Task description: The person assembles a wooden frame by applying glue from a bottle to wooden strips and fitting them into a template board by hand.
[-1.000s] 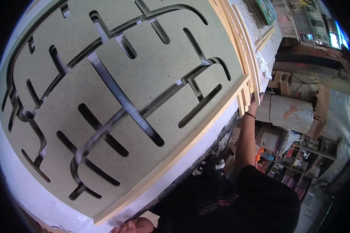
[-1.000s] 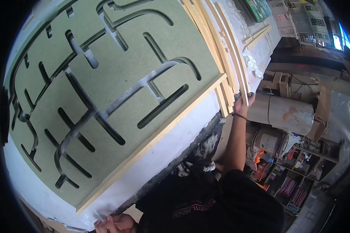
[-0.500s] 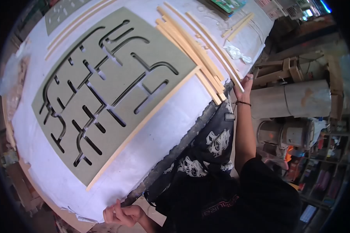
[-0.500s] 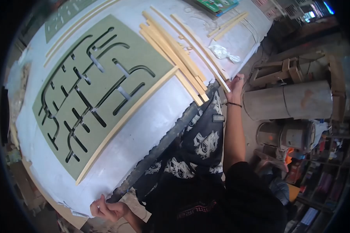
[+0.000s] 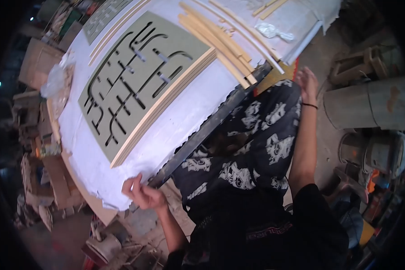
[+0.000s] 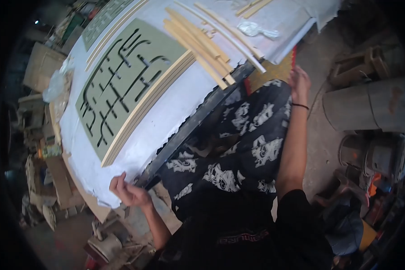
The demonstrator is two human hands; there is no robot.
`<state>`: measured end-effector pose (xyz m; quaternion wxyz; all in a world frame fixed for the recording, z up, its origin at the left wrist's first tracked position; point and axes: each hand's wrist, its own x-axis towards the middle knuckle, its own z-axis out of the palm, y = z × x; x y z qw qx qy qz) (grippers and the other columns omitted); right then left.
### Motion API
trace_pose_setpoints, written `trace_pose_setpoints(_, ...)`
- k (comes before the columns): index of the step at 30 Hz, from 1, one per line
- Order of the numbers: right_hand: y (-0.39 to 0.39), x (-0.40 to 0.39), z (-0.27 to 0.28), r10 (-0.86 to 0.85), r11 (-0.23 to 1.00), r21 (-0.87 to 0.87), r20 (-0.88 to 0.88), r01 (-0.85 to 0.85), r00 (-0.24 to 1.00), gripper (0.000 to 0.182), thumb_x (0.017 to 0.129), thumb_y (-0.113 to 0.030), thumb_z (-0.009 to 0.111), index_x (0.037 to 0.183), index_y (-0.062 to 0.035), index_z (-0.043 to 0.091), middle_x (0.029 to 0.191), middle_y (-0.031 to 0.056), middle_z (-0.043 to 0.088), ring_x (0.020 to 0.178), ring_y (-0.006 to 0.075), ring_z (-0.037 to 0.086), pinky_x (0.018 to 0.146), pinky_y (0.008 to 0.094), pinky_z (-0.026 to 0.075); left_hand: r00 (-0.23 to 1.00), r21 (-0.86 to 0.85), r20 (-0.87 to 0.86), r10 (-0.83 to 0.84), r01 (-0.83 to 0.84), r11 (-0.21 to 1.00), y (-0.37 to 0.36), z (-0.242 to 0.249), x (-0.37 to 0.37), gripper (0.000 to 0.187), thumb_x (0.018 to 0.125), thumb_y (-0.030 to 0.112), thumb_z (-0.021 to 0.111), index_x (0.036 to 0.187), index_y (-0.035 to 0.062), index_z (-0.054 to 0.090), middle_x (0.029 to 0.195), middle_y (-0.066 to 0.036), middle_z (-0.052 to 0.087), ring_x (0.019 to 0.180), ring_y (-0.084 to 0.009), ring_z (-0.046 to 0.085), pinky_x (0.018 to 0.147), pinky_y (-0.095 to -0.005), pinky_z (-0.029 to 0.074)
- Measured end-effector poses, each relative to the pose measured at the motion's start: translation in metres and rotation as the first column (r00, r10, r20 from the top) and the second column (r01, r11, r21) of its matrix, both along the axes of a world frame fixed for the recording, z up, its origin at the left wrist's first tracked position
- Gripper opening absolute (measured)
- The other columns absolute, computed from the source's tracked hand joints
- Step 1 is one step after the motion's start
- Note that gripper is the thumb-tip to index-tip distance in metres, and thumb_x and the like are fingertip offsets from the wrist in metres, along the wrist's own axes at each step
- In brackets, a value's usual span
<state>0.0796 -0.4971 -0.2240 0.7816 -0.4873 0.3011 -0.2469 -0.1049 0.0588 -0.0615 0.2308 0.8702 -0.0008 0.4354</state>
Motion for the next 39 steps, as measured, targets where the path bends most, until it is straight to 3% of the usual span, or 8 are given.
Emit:
trace_pose_setpoints(5, -0.004, -0.047, -0.011, -0.203, 0.976, 0.097, 0.085, 0.194, 0.975, 0.024, 0.094, -0.027, 0.067, 0.106, -0.0073, 0.061, 0.078, -0.0014, 0.056, 0.075, 0.012, 0.058, 0.056, 0.0242, 0.043, 0.994, -0.012, -0.002, -0.107, 0.107, 0.994, -0.015, 0.012, 0.02, 0.041, 0.072, -0.014, 0.042, 0.106, -0.0073, 0.064, 0.094, -0.017, 0.053, 0.083, -0.0276, 0.051, 0.067, -0.0332, 0.038)
trace_pose_setpoints(8, -0.001, -0.059, -0.021, -0.348, 0.931, 0.136, 0.038, 0.34, 0.937, 0.022, 0.098, -0.03, 0.06, 0.103, -0.0085, 0.061, 0.075, -0.0016, 0.053, 0.067, 0.0107, 0.055, 0.054, 0.0237, 0.041, 0.986, -0.008, -0.04, -0.163, 0.163, 0.987, -0.018, 0.014, 0.025, 0.042, 0.077, -0.018, 0.036, 0.11, -0.0092, 0.06, 0.104, -0.019, 0.054, 0.094, -0.0275, 0.053, 0.078, -0.0319, 0.042)
trace_pose_setpoints(11, -0.002, -0.076, -0.021, -0.261, 0.954, 0.202, 0.21, 0.219, 0.942, 0.023, 0.102, -0.029, 0.053, 0.088, -0.0105, 0.054, 0.068, -0.0024, 0.044, 0.059, 0.0098, 0.045, 0.05, 0.024, 0.036, 0.969, -0.059, -0.083, -0.233, 0.229, 0.972, -0.038, 0.012, 0.029, 0.039, 0.071, -0.015, 0.044, 0.103, -0.0051, 0.064, 0.096, -0.017, 0.057, 0.089, -0.0285, 0.054, 0.074, -0.0343, 0.041)
trace_pose_setpoints(15, 0.04, -0.081, 0.032, -0.264, 0.962, 0.127, 0.173, 0.244, 0.949, 0.032, 0.102, -0.032, 0.052, 0.079, -0.012, 0.044, 0.062, -0.0023, 0.036, 0.053, 0.0104, 0.036, 0.048, 0.0248, 0.032, 0.909, -0.022, -0.152, -0.389, 0.391, 0.92, -0.061, 0.016, 0.03, 0.033, 0.07, -0.015, 0.048, 0.098, -0.005, 0.064, 0.088, -0.017, 0.061, 0.083, -0.032, 0.056, 0.078, -0.0389, 0.045)
trace_pose_setpoints(21, 0.096, -0.084, 0.06, -0.304, 0.938, -0.117, 0.176, 0.327, 0.936, 0.034, 0.103, -0.035, 0.05, 0.08, -0.0103, 0.043, 0.067, -0.0003, 0.043, 0.058, 0.0101, 0.043, 0.053, 0.0243, 0.037, 0.89, -0.145, -0.091, -0.446, 0.431, 0.891, -0.066, 0.01, 0.035, 0.036, 0.066, -0.013, 0.056, 0.099, -0.0018, 0.067, 0.085, -0.012, 0.062, 0.076, -0.0288, 0.059, 0.072, -0.0386, 0.042)
trace_pose_setpoints(24, 0.121, -0.092, 0.065, -0.176, 0.944, -0.23, 0.249, 0.234, 0.952, 0.031, 0.104, -0.034, 0.048, 0.087, -0.0086, 0.045, 0.075, 0.0025, 0.047, 0.065, 0.011, 0.048, 0.055, 0.0251, 0.04, 0.838, -0.214, -0.046, -0.544, 0.524, 0.825, -0.082, 0.009, 0.038, 0.038, 0.067, -0.014, 0.055, 0.1, -0.0018, 0.067, 0.085, -0.012, 0.062, 0.074, -0.0286, 0.059, 0.07, -0.0385, 0.043)
trace_pose_setpoints(33, 0.134, -0.102, 0.061, 0.044, 0.95, -0.31, 0.229, 0.031, 0.972, 0.015, 0.103, -0.02, 0.048, 0.104, -0.0049, 0.049, 0.08, 0.0047, 0.05, 0.069, 0.0119, 0.051, 0.059, 0.0253, 0.043, 0.474, -0.352, -0.108, -0.874, 0.804, 0.479, -0.158, 0.014, 0.048, 0.043, 0.074, -0.011, 0.06, 0.115, 0.0034, 0.062, 0.097, -0.011, 0.062, 0.087, -0.029, 0.061, 0.078, -0.0392, 0.046)
trace_pose_setpoints(39, 0.156, -0.11, 0.078, 0.055, 0.864, -0.504, 0.1, 0.003, 0.993, 0.026, 0.103, -0.022, 0.05, 0.082, -0.0059, 0.05, 0.071, 0.0007, 0.049, 0.059, 0.0069, 0.047, 0.053, 0.0219, 0.039, 0.383, -0.373, -0.147, -0.912, 0.832, 0.41, -0.169, 0.008, 0.046, 0.045, 0.075, -0.008, 0.061, 0.118, 0.0035, 0.062, 0.1, -0.012, 0.062, 0.091, -0.0307, 0.061, 0.081, -0.0406, 0.047)
